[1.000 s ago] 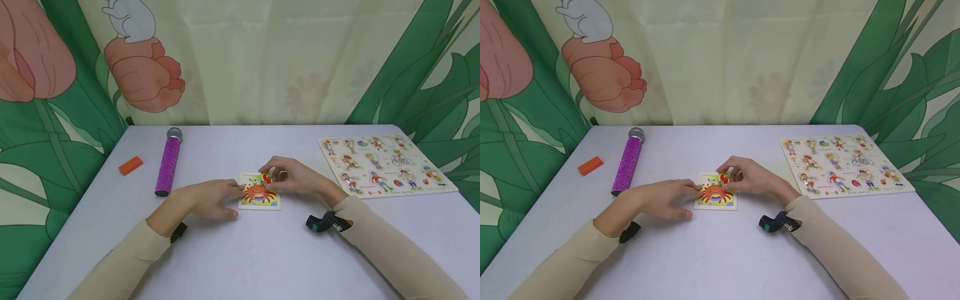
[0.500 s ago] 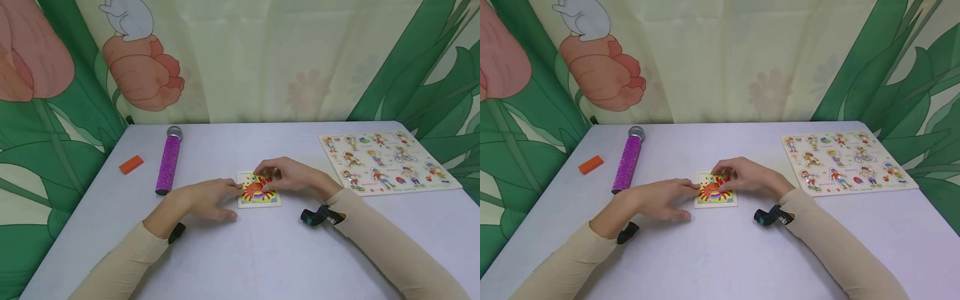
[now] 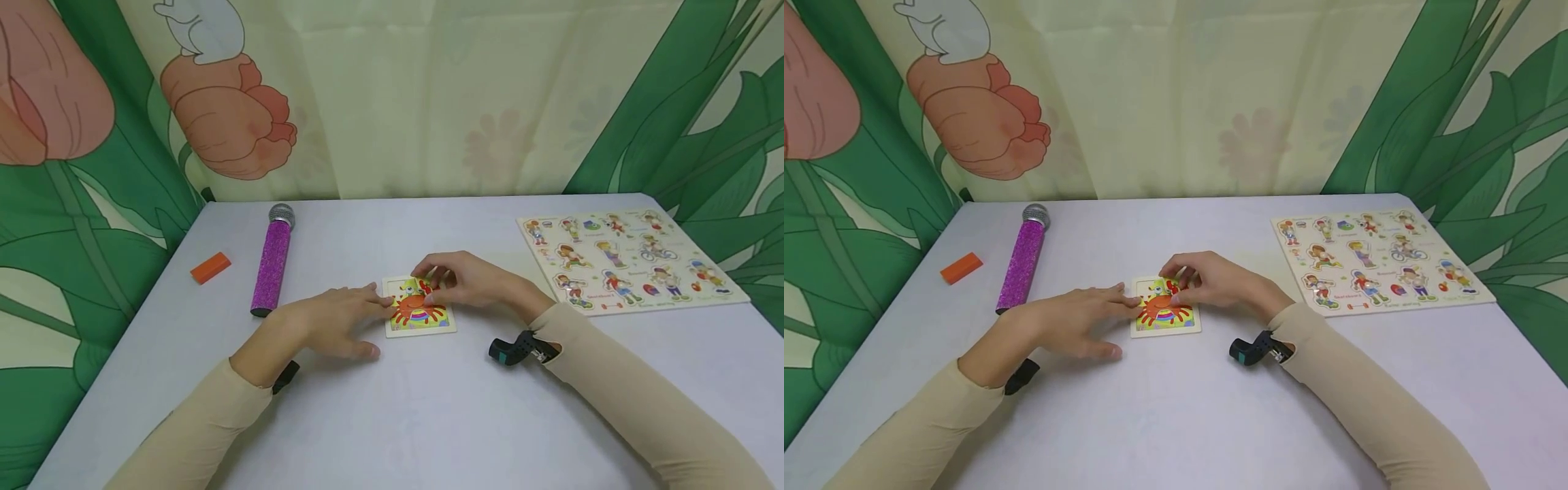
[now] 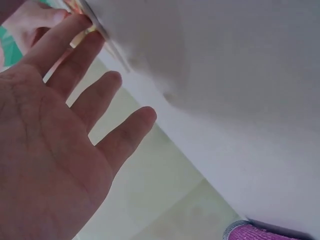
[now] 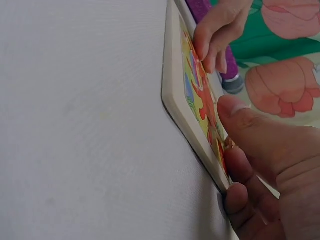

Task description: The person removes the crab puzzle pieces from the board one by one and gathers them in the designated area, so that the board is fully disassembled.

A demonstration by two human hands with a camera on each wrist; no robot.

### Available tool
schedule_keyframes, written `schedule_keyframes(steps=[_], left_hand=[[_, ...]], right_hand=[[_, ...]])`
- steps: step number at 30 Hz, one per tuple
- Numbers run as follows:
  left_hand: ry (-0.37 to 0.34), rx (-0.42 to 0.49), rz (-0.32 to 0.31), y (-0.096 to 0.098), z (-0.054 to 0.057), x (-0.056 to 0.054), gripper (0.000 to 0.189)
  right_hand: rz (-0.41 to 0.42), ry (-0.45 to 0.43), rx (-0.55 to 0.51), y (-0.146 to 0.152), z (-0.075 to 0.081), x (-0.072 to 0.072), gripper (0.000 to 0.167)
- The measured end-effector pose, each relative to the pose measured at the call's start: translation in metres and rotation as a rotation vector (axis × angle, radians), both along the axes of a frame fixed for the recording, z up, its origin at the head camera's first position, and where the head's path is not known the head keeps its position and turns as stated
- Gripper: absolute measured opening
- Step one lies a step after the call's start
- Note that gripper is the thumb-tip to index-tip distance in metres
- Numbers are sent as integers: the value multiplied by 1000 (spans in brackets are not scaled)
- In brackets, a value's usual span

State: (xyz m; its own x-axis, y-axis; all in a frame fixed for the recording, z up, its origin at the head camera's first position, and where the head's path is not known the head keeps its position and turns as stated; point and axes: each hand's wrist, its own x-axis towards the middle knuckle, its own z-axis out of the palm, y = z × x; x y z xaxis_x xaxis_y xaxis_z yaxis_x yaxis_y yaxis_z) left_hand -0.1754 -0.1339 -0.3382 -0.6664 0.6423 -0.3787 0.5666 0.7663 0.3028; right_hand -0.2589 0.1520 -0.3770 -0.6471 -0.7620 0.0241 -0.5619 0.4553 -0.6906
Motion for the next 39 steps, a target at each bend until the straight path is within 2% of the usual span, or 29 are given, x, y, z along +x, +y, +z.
schedule_keyframes(steps=[8, 15, 19, 23, 26, 35, 39], left_hand=[[28, -2, -6, 3, -4, -2, 72], [114, -13, -24, 6, -6, -5, 64], [163, 38, -32, 9, -10, -9, 49], [167, 118, -30, 11, -13, -15, 28], [174, 132, -41, 12, -14, -17, 21], [172, 79, -13, 10, -13, -17, 28], [167, 89, -29, 13, -12, -15, 31]], right_hand=[[-23, -12, -38, 11, 2, 2, 43], [-23, 9, -54, 20, 9, -2, 45], [-26, 37, -52, 27, 20, -6, 46], [-39, 50, -52, 32, 26, -8, 47], [-53, 52, -55, 36, 27, -8, 46], [-63, 59, -43, 43, 27, -7, 48], [-89, 67, -35, 51, 25, -7, 48]])
